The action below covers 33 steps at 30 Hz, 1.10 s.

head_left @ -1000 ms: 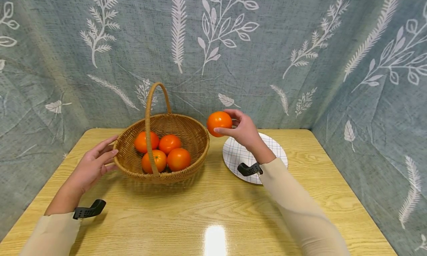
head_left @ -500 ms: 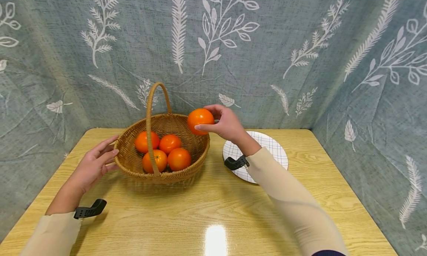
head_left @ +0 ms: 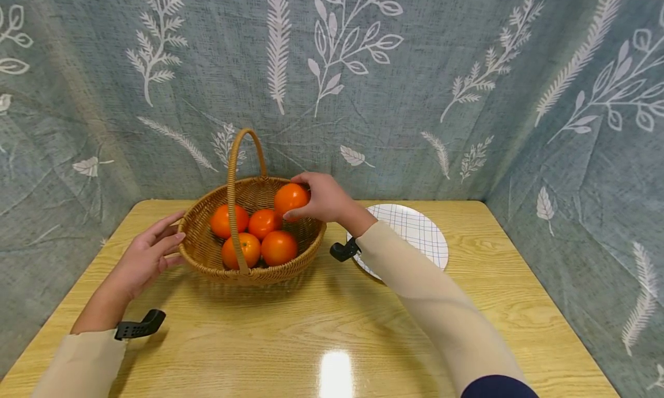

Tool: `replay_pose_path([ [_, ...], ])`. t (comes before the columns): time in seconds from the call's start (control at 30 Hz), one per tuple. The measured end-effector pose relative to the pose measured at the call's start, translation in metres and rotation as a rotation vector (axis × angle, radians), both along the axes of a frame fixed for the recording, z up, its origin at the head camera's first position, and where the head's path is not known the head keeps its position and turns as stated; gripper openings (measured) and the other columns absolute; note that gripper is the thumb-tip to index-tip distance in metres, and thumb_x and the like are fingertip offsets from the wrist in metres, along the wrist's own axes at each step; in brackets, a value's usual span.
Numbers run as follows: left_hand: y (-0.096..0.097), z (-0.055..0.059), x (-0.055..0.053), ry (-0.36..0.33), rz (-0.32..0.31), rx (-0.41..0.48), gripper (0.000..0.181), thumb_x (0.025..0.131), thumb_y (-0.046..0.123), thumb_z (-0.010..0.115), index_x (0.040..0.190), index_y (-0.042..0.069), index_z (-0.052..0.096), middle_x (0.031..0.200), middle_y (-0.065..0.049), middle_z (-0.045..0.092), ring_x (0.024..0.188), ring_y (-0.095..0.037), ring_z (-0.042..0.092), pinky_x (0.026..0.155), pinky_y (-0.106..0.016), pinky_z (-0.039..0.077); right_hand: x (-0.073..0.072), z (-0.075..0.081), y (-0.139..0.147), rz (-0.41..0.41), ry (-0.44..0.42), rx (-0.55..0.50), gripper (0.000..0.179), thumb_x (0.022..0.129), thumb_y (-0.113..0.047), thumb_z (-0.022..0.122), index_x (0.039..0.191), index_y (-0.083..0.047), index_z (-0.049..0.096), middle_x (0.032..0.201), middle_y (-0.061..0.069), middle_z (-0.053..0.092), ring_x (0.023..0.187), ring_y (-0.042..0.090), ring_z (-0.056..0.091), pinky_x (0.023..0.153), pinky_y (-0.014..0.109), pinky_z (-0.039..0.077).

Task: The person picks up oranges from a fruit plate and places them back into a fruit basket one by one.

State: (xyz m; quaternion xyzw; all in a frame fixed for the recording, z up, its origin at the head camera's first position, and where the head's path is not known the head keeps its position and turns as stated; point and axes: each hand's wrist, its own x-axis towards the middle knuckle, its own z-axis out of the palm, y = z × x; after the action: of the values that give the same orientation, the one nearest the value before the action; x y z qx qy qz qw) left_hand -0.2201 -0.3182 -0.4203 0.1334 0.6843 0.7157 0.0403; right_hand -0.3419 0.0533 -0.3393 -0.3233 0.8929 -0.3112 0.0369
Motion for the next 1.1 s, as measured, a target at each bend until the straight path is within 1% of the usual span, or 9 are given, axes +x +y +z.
replay_pose_path([
  [0.17, -0.001, 0.0, -0.001, 0.002, 0.006, -0.007, 0.064, 0.11, 0.009, 0.045, 0.166, 0.011, 0.013, 0.131, 0.011, 0.055, 0.109, -0.002, 0.067, 0.082, -0.023, 0.061, -0.001, -0.001, -0.009, 0.038, 0.034, 0.144, 0.081, 0.082, -0.041, 0.086, 0.148, -0.006, 0.054, 0.14, 0.008, 0.063, 0.118, 0.024, 0.062, 0.096, 0.035, 0.056],
  [0.3, -0.002, -0.001, -0.001, 0.006, 0.005, -0.011, 0.064, 0.11, 0.009, 0.045, 0.166, 0.01, 0.013, 0.131, 0.011, 0.054, 0.109, -0.002, 0.067, 0.082, -0.023, 0.061, -0.001, -0.002, -0.016, 0.073, 0.101, 0.259, 0.076, 0.083, -0.039, 0.087, 0.143, -0.005, 0.057, 0.14, 0.011, 0.062, 0.121, 0.026, 0.06, 0.101, 0.036, 0.054],
  [0.43, -0.003, -0.001, -0.001, 0.009, 0.001, -0.006, 0.064, 0.11, 0.008, 0.044, 0.166, 0.01, 0.013, 0.132, 0.011, 0.055, 0.109, -0.002, 0.067, 0.082, -0.023, 0.061, -0.002, -0.004, -0.022, 0.101, 0.162, 0.334, 0.072, 0.082, -0.038, 0.087, 0.139, -0.003, 0.06, 0.136, 0.012, 0.062, 0.118, 0.027, 0.06, 0.101, 0.035, 0.053],
  [0.77, -0.002, -0.001, 0.0, 0.009, -0.001, 0.004, 0.064, 0.11, 0.008, 0.045, 0.166, 0.009, 0.013, 0.131, 0.011, 0.056, 0.109, -0.003, 0.068, 0.082, -0.023, 0.061, 0.0, -0.006, -0.031, 0.093, 0.181, 0.481, 0.064, 0.084, -0.036, 0.085, 0.137, -0.007, 0.063, 0.13, 0.007, 0.068, 0.121, 0.028, 0.059, 0.102, 0.037, 0.052],
  [0.87, -0.002, 0.0, 0.0, 0.004, 0.0, -0.012, 0.064, 0.11, 0.008, 0.045, 0.166, 0.01, 0.013, 0.132, 0.011, 0.055, 0.11, -0.002, 0.067, 0.082, -0.023, 0.061, 0.0, -0.007, -0.031, 0.107, 0.192, 0.498, 0.064, 0.085, -0.035, 0.084, 0.138, -0.007, 0.062, 0.131, 0.007, 0.068, 0.122, 0.028, 0.06, 0.105, 0.037, 0.05],
  [0.93, -0.003, 0.001, 0.001, 0.004, -0.001, -0.026, 0.064, 0.11, 0.009, 0.045, 0.166, 0.011, 0.014, 0.133, 0.012, 0.054, 0.111, -0.001, 0.066, 0.083, -0.023, 0.061, 0.0, -0.007, -0.03, 0.118, 0.189, 0.485, 0.064, 0.086, -0.033, 0.084, 0.14, -0.006, 0.061, 0.131, 0.008, 0.068, 0.122, 0.028, 0.061, 0.105, 0.036, 0.05],
  [1.0, -0.003, 0.002, 0.001, 0.007, -0.003, -0.036, 0.064, 0.11, 0.009, 0.045, 0.166, 0.011, 0.014, 0.133, 0.012, 0.053, 0.112, 0.001, 0.065, 0.083, -0.023, 0.061, 0.0, -0.006, -0.028, 0.122, 0.175, 0.454, 0.065, 0.087, -0.03, 0.083, 0.142, -0.005, 0.06, 0.135, 0.009, 0.067, 0.124, 0.028, 0.06, 0.106, 0.036, 0.05],
  [1.1, -0.004, 0.003, 0.0, 0.008, -0.01, -0.042, 0.063, 0.11, 0.009, 0.045, 0.166, 0.011, 0.016, 0.133, 0.013, 0.054, 0.112, 0.001, 0.065, 0.083, -0.023, 0.061, 0.002, -0.004, -0.021, 0.13, 0.145, 0.38, 0.065, 0.089, -0.026, 0.081, 0.145, -0.003, 0.056, 0.141, 0.011, 0.063, 0.129, 0.029, 0.059, 0.106, 0.036, 0.05],
])
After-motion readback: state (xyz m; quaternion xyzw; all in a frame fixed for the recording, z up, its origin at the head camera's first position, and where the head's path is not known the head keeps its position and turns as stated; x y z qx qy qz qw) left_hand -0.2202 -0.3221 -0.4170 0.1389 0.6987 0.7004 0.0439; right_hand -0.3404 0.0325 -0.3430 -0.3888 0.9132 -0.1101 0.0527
